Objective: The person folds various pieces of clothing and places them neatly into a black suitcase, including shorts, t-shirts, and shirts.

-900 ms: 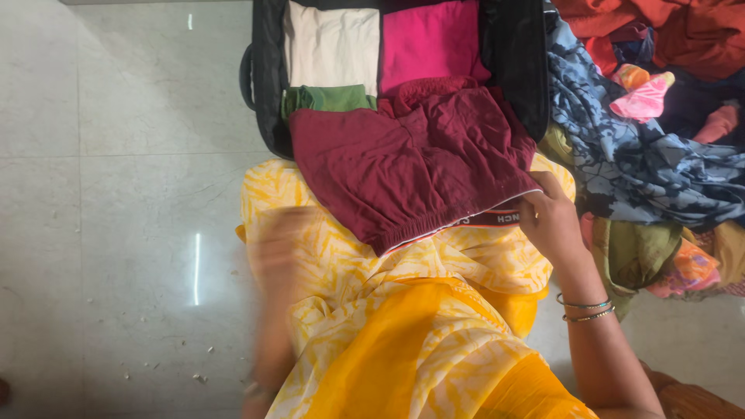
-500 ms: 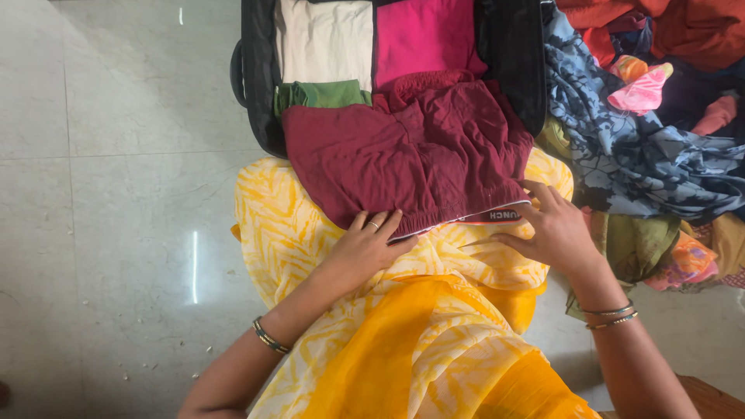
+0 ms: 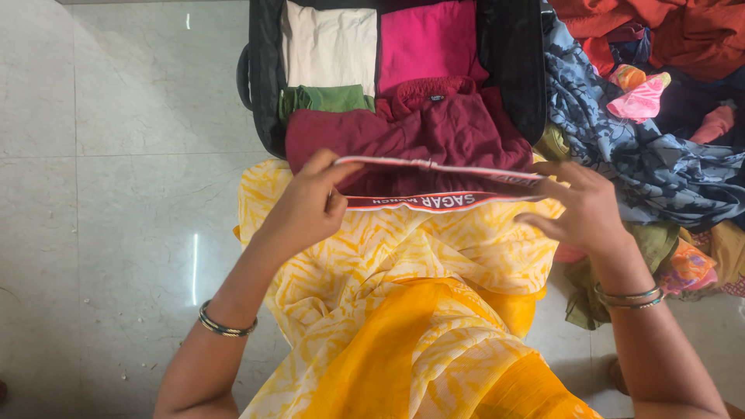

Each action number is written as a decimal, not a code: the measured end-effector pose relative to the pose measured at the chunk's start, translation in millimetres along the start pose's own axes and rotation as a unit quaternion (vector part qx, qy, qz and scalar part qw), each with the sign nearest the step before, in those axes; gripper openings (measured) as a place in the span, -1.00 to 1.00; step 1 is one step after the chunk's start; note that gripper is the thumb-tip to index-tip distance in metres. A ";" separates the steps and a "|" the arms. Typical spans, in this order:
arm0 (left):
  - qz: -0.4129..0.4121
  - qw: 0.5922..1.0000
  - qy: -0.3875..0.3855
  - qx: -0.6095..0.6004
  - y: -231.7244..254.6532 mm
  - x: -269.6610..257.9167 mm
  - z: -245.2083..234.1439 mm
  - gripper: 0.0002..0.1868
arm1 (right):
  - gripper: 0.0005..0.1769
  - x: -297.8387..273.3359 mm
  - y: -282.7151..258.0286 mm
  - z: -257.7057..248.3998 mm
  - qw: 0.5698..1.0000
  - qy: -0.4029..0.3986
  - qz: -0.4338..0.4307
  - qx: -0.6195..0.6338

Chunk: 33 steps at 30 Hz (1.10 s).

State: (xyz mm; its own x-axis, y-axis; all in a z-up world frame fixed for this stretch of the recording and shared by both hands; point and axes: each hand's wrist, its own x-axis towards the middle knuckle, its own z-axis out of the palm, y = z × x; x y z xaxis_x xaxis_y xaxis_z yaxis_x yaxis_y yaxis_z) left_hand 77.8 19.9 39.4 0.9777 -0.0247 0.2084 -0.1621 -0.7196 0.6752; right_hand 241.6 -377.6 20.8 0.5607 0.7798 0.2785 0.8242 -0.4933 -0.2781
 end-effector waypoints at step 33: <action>0.016 0.990 -0.129 0.059 5.4 -42.9 13.6 -0.82 | -0.87 -26.4 -39.0 30.0 0.997 0.008 0.040 -0.058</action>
State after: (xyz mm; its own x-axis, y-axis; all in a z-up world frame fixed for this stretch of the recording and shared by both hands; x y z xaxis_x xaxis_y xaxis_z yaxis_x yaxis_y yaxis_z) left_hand 36.8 7.6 24.5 0.9762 -0.2149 0.0298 -0.1919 -0.7911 0.5808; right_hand 192.2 -367.4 -3.2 0.6250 0.7306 0.2750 0.7802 -0.5955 -0.1915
